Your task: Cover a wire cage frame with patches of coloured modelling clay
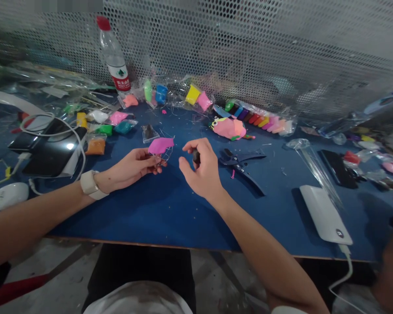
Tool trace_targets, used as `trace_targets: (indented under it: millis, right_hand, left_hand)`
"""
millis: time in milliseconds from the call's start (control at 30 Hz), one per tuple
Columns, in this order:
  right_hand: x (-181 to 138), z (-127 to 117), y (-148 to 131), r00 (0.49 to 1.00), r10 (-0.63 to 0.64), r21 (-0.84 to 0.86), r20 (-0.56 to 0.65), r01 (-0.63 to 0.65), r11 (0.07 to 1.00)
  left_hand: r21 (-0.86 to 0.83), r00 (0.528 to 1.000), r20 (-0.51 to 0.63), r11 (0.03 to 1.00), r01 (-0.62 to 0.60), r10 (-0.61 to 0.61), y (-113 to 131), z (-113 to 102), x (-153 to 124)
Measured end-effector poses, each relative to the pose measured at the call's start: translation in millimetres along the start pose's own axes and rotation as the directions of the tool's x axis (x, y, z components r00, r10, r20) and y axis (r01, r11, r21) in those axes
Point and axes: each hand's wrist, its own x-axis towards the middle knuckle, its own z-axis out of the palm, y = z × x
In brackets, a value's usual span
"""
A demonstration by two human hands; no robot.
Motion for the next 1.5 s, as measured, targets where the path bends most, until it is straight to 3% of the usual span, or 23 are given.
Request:
trace_targets:
  millis: [200, 300, 433, 533, 800, 1033, 1267, 1400, 1500]
  right_hand:
    - [-5.1, 7.6, 6.6, 1.000, 0.019, 0.219, 0.025, -0.024, 0.975]
    - [-7.5, 9.1, 7.2, 0.996, -0.012, 0.189, 0.085, -0.005, 0.982]
    - [-10.1, 8.4, 3.3, 0.982, 0.052, 0.137, 0.183, -0.078, 0.988]
    - [-10.6, 10.0, -0.8, 0.971, 0.092, 0.195, 0.221, -0.136, 0.971]
    - [-5.9, 14.1, -1.2, 0.905, 0.253, 0.539, 0.342, -0.410, 0.736]
    - [0.8, 11.4, -6.0, 0.907, 0.338, 0.616, 0.252, -0.420, 0.666]
    - [2.6, 10.9, -7.6, 0.903, 0.352, 0.590, 0.247, -0.428, 0.684]
    - [4.3, 10.2, -2.3, 0.908, 0.351, 0.593, 0.229, -0.416, 0.689]
    - [3.5, 9.1, -0.7, 0.920, 0.327, 0.611, 0.216, -0.388, 0.690]
  left_hand:
    - [-0.065, 0.999, -0.025, 0.997, -0.029, 0.028, 0.4, 0.0, 0.2]
    - [-0.062, 0.999, -0.014, 0.997, -0.044, 0.043, 2.5, 3.3, -0.9]
    - [-0.035, 0.998, -0.006, 0.998, -0.056, 0.056, 4.3, 7.0, -2.6]
    - [-0.021, 0.998, -0.013, 0.998, -0.067, 0.066, 2.9, 7.7, -2.4]
    - [-0.001, 0.992, -0.028, 0.993, -0.120, 0.120, -3.9, 6.2, -0.3]
    - [0.044, 0.992, -0.026, 0.991, -0.126, 0.127, -2.4, 6.7, -1.7]
    - [0.364, 0.971, -0.095, 0.915, -0.172, 0.220, -1.5, -7.0, 0.5]
    - [0.607, 0.953, -0.090, 0.775, -0.178, 0.290, 4.4, -14.4, -1.8]
    - [0.730, 0.957, -0.080, 0.670, -0.134, 0.279, 11.3, -18.6, -4.2]
